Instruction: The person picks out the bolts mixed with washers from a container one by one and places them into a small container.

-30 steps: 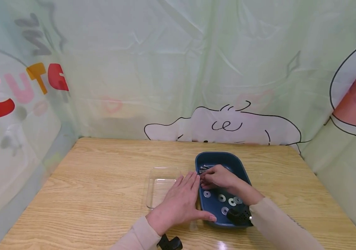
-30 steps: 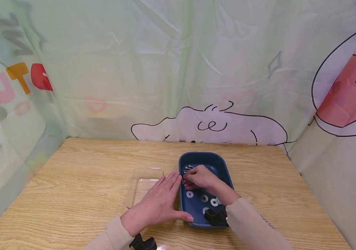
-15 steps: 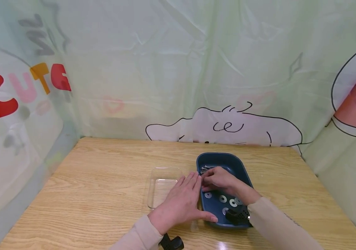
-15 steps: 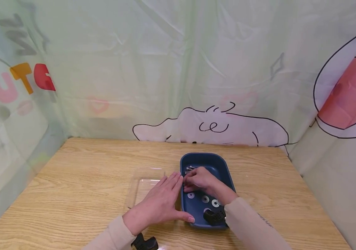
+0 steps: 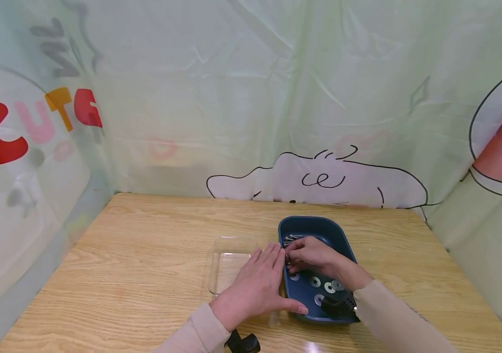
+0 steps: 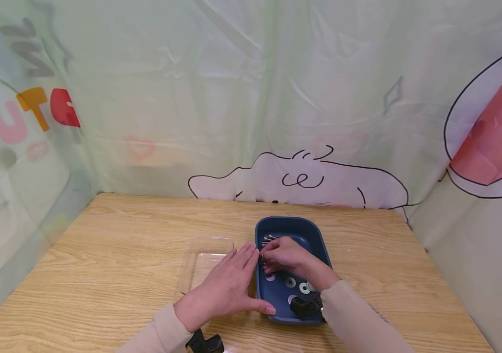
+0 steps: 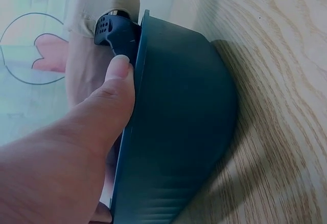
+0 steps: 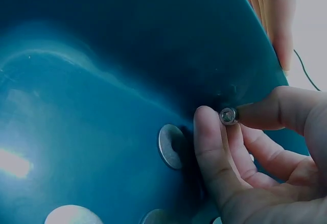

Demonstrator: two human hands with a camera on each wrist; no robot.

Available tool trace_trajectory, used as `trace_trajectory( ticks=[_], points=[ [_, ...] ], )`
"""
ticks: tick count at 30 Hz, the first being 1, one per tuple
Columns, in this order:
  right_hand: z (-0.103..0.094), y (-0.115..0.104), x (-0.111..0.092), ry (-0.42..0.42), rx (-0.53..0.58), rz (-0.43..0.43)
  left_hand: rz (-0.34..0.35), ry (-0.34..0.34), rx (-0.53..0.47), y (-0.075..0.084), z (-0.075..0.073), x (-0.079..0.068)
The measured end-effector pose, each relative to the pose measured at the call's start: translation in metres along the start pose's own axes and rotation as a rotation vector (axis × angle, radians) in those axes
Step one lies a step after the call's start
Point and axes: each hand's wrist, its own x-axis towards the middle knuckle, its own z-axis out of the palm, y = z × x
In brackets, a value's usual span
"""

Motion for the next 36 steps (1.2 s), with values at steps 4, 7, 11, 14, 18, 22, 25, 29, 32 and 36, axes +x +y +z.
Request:
trace_trajectory(
  ticks=[4, 7, 11, 14, 18, 22, 25, 29, 32, 36],
  points=[
    [-0.004, 0.003, -0.001, -0.031, 0.025, -0.026, -0.002, 0.000, 0.002, 0.001, 0.000, 0.000],
    [-0.006, 0.004, -0.001, -0.060, 0.054, -0.038, -0.001, 0.003, 0.006, 0.002, 0.000, 0.000],
    [-0.009, 0.004, -0.001, -0.073, 0.083, -0.039, 0.004, 0.008, 0.009, 0.002, 0.000, 0.000],
    [-0.010, 0.003, -0.003, -0.074, 0.092, -0.042, 0.001, 0.009, 0.009, 0.002, 0.000, 0.000],
    [-0.010, -0.001, -0.007, -0.078, 0.092, -0.065, -0.009, 0.010, 0.008, 0.002, 0.000, -0.001],
    [-0.012, -0.005, -0.012, -0.084, 0.098, -0.100, -0.017, 0.007, -0.016, 0.002, 0.000, -0.002],
    [-0.013, -0.010, -0.016, -0.100, 0.103, -0.131, -0.024, 0.000, -0.044, 0.002, -0.001, -0.002],
    [-0.014, -0.016, -0.019, -0.112, 0.095, -0.162, -0.031, 0.000, -0.074, 0.002, -0.004, -0.003],
    [-0.014, -0.020, -0.022, -0.106, 0.089, -0.170, -0.031, 0.012, -0.079, -0.001, -0.008, -0.005],
    [-0.014, -0.024, -0.023, -0.108, 0.100, -0.175, -0.041, 0.043, -0.065, -0.005, -0.012, -0.008]
  ],
)
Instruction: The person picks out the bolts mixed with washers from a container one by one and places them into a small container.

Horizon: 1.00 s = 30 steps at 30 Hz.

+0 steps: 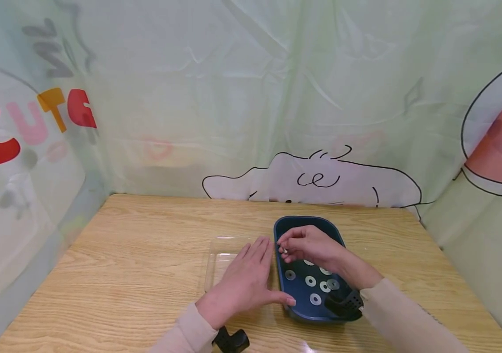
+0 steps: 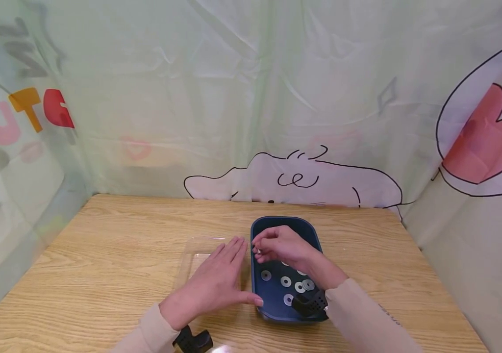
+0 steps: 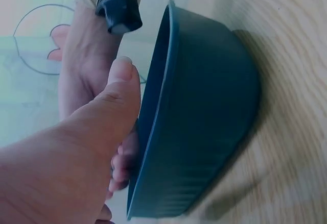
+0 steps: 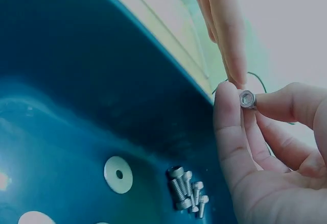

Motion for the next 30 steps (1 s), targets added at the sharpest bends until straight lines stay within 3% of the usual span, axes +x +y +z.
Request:
trace_trajectory(
  ticks=[17, 30],
  points=[
    [0.020, -0.025, 0.005, -0.067, -0.004, -0.060, -0.075, 0.077, 0.049, -0.035, -0.016, -0.017],
    [0.040, -0.034, 0.015, -0.117, 0.033, -0.082, -0.133, 0.094, 0.032, -0.063, -0.025, -0.035]
  ],
)
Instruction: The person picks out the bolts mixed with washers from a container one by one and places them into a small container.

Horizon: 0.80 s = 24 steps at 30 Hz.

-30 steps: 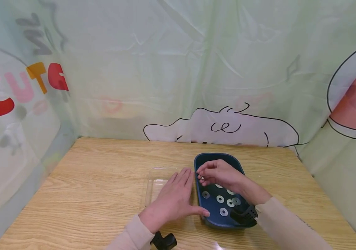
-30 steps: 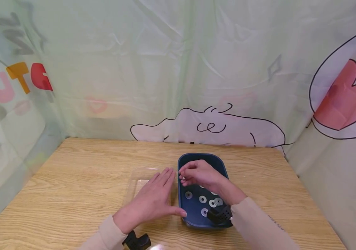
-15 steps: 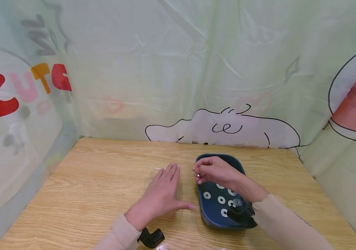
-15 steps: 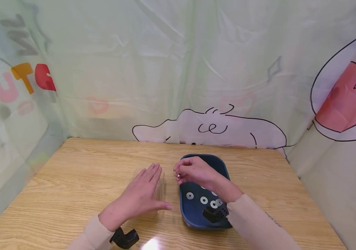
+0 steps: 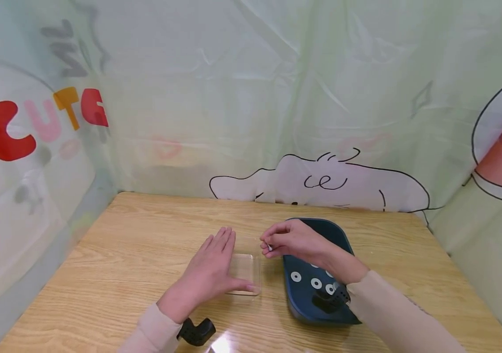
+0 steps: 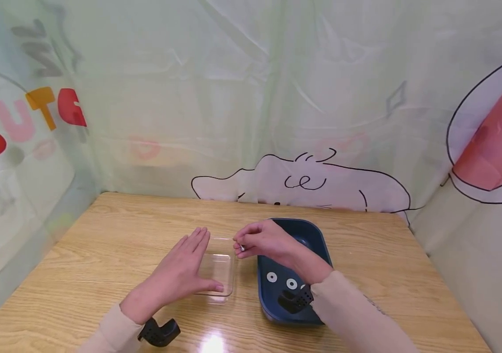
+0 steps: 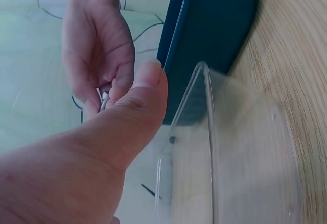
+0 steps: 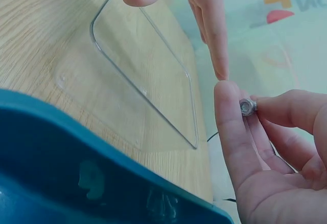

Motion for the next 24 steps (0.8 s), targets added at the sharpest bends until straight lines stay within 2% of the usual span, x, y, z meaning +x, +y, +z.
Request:
trace_trajectory(
  ticks=[6, 15, 24],
  points=[
    [0.009, -0.002, 0.007, 0.019, -0.016, 0.021, -0.007, -0.002, -0.006, -0.010, -0.001, -0.004],
    [0.021, -0.003, 0.015, 0.016, -0.016, 0.035, -0.055, -0.006, -0.023, -0.027, -0.001, -0.013],
    [0.029, -0.001, 0.022, -0.002, -0.045, 0.057, -0.043, -0.007, -0.043, -0.035, 0.008, -0.023]
  ],
)
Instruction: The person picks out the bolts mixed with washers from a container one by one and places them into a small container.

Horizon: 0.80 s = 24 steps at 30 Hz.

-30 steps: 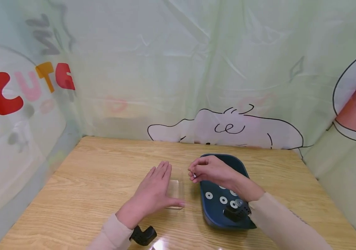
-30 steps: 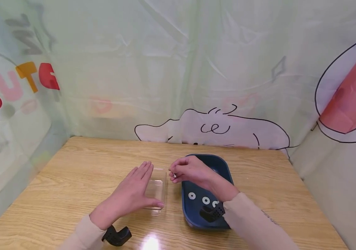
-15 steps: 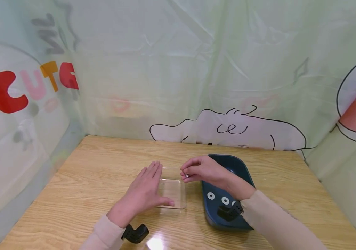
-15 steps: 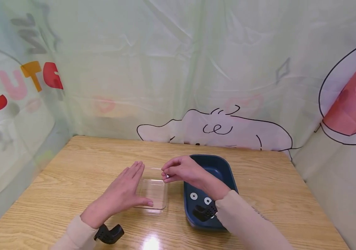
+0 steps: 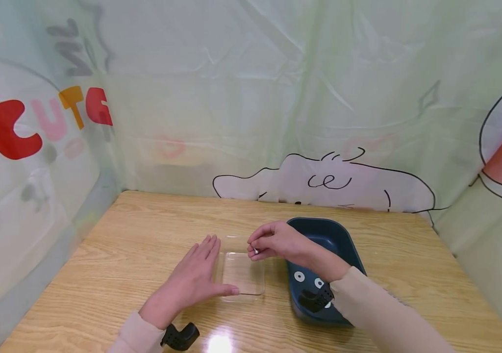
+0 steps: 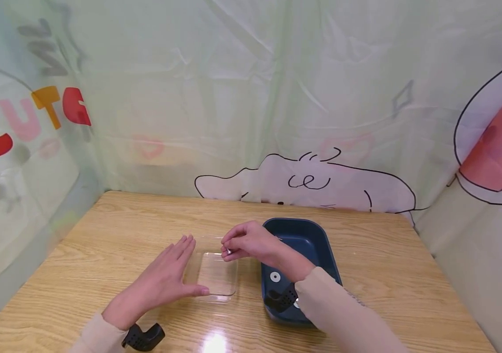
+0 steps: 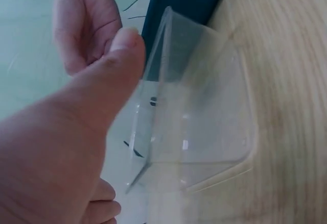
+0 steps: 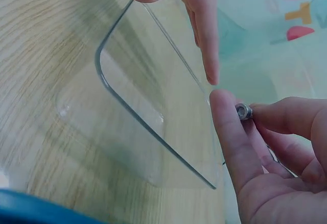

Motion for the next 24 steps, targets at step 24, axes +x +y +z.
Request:
trace_trajectory(
  ticks=[24],
  points=[
    [0.030, 0.013, 0.025, -0.054, -0.068, 0.054, 0.016, 0.009, 0.095, 0.002, 0.015, -0.003]
  ],
)
